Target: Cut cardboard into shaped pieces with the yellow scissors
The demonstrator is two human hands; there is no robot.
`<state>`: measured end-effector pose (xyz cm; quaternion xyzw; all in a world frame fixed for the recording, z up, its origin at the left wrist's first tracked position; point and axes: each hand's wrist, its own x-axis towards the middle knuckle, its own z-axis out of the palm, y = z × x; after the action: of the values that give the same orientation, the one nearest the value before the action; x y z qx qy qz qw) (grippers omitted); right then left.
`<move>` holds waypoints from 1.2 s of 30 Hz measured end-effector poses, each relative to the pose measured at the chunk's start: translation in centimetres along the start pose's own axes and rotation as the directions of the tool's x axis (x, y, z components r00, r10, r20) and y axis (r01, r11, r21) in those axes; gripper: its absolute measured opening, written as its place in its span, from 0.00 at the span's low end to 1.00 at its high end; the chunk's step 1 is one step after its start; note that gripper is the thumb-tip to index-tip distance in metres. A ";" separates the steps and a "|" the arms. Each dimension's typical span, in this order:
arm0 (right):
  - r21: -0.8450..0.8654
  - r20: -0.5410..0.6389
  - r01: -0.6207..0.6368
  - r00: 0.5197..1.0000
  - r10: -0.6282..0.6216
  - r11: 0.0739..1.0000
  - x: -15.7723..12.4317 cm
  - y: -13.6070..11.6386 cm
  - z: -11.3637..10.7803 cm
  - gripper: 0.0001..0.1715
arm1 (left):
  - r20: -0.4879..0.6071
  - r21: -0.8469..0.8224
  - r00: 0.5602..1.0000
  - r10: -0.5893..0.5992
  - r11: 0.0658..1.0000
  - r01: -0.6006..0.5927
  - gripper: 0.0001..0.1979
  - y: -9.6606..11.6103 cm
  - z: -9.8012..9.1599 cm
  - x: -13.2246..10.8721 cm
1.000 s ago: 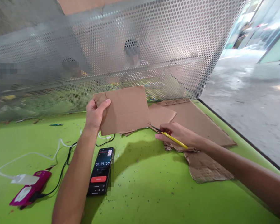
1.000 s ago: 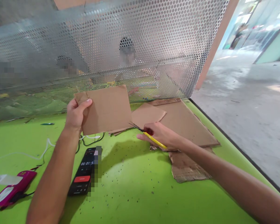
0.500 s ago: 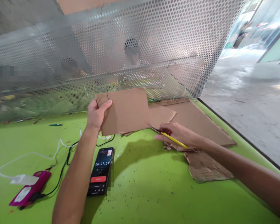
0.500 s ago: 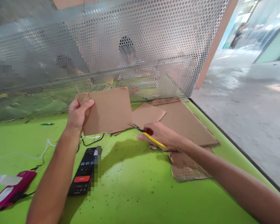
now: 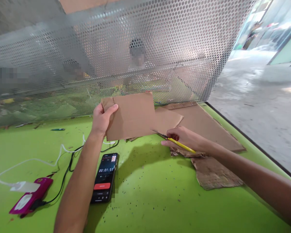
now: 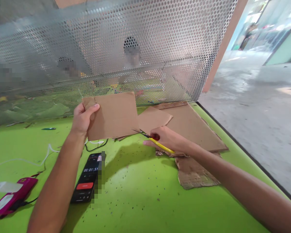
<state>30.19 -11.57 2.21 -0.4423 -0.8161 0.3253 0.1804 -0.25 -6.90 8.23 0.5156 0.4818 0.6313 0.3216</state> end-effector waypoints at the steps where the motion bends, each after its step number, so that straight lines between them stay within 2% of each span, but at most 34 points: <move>1: -0.002 0.004 -0.001 1.000 0.001 1.000 0.0 0.0 0.0 0.28 | 0.002 -0.010 1.000 -0.004 1.000 0.004 0.16 0.0 0.0 0.0; 10: -0.034 0.033 0.016 0.999 -0.015 0.999 -0.3 -0.4 -0.4 0.27 | -0.019 -0.011 1.000 0.000 1.000 0.000 0.18 0.1 0.2 0.1; 17: -0.084 0.012 0.107 0.994 -0.107 0.991 -0.3 0.0 -0.3 0.29 | 0.006 0.007 1.000 0.004 1.000 -0.004 0.17 0.0 0.1 0.2; 23: -0.145 0.082 0.190 0.980 -0.180 0.971 -0.3 0.5 -0.5 0.28 | 0.046 0.015 0.998 0.031 0.999 -0.032 0.17 -0.3 0.1 0.1; 26: -0.177 0.119 0.184 0.979 -0.165 0.967 -0.4 0.6 -0.6 0.26 | 0.064 0.047 0.997 0.043 0.998 -0.046 0.18 -0.4 0.1 0.1; 30: -0.187 0.119 0.176 0.981 -0.156 0.966 -0.5 0.4 -0.7 0.28 | 0.067 0.054 0.997 0.044 0.997 -0.047 0.18 -0.5 0.1 0.1; 36: -0.162 0.101 0.169 0.983 -0.154 0.972 -0.5 -0.1 -0.7 0.28 | 0.022 0.015 0.999 0.035 0.999 -0.036 0.16 -0.4 -0.1 0.3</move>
<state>30.85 -11.77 2.79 -0.3733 -0.8814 0.2576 0.1319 -0.43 -6.56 7.97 0.5333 0.4738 0.6277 0.3117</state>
